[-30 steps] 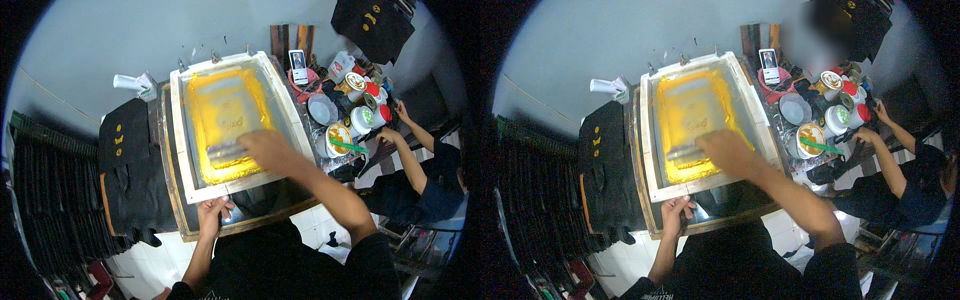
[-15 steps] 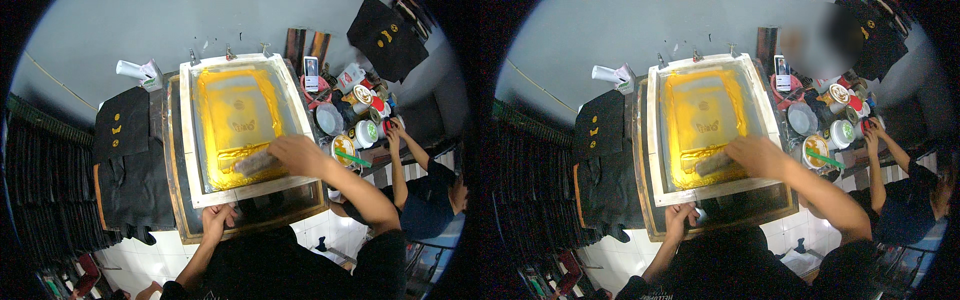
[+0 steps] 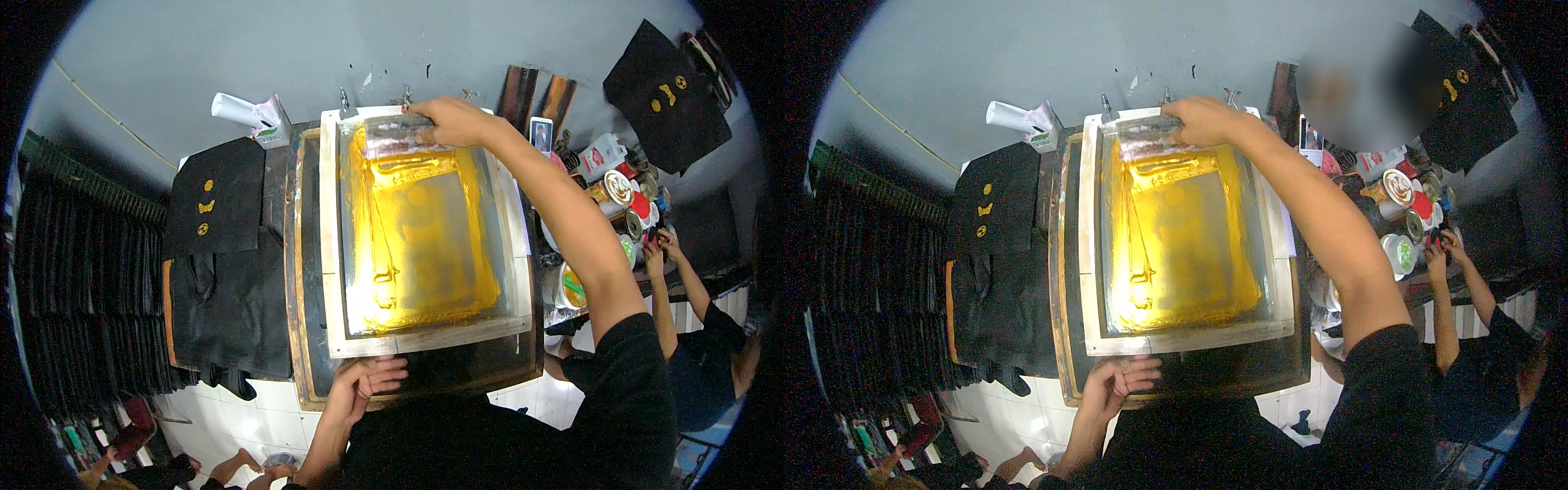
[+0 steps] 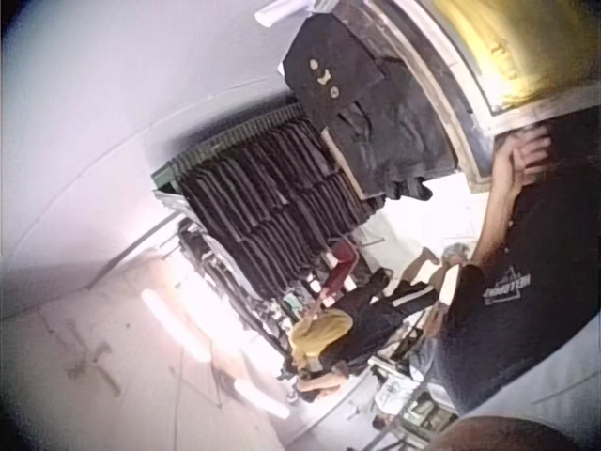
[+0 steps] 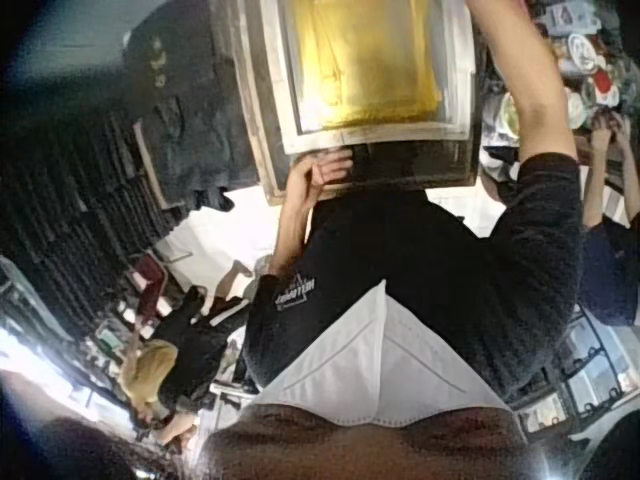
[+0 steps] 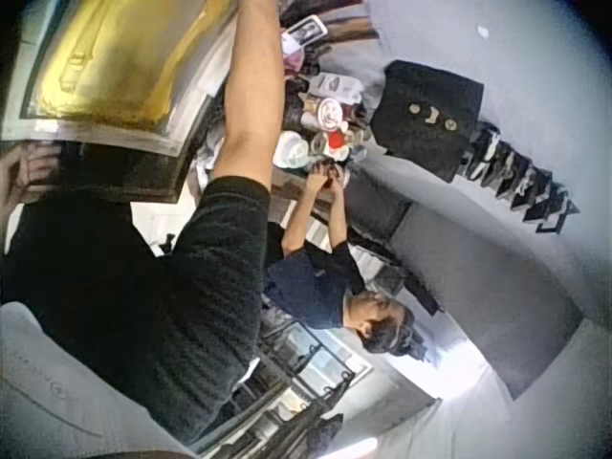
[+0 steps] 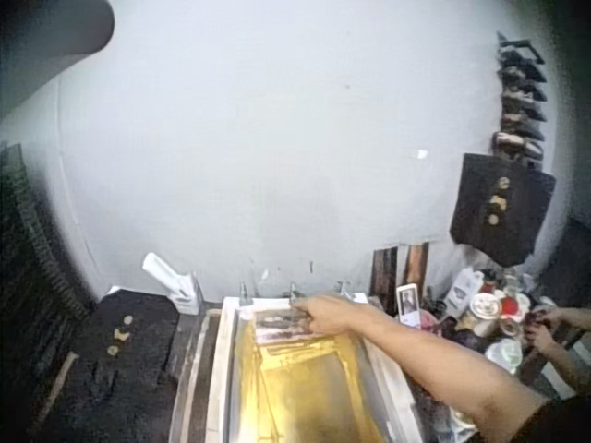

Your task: The person performs screen printing on black bags by positioning each bag on a base, lowering a screen over it, and applying yellow ink across the screen using a squeegee.

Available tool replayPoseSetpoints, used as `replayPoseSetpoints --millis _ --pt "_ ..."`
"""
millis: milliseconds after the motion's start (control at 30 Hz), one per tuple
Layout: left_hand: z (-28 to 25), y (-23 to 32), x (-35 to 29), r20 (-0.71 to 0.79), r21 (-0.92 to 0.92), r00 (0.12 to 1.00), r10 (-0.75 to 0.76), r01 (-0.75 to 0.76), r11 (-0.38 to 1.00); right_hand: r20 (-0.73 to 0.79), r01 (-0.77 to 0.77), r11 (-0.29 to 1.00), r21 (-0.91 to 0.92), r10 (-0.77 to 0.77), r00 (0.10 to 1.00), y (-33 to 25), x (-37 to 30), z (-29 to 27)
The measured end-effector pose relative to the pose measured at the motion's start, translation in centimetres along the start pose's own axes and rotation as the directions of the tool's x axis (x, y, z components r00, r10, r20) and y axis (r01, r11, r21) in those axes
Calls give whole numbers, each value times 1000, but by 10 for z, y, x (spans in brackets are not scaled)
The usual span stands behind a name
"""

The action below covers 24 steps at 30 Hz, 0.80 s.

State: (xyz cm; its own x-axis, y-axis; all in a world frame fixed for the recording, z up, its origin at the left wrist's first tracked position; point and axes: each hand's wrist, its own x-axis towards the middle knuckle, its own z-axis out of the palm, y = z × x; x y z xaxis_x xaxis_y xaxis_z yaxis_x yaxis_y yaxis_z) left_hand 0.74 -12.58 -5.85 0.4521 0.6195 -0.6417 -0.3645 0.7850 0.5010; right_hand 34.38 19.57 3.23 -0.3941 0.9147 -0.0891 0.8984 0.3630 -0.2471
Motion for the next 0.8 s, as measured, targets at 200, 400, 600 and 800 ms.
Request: replayPoseSetpoints --millis 200,400,600,800 --pt "14 54 11 251 383 955 157 -247 890 -202 -65 981 -182 28 979 2 -9 39" --pt "93 160 112 457 777 370 809 -610 -159 -245 -81 978 -191 32 969 -32 -48 55" --pt "101 192 149 538 841 635 554 -448 -303 -265 -60 989 -137 22 964 -58 -90 68" --pt "77 149 120 592 793 549 589 -527 -306 -236 -64 995 -74 45 971 -94 -140 76"
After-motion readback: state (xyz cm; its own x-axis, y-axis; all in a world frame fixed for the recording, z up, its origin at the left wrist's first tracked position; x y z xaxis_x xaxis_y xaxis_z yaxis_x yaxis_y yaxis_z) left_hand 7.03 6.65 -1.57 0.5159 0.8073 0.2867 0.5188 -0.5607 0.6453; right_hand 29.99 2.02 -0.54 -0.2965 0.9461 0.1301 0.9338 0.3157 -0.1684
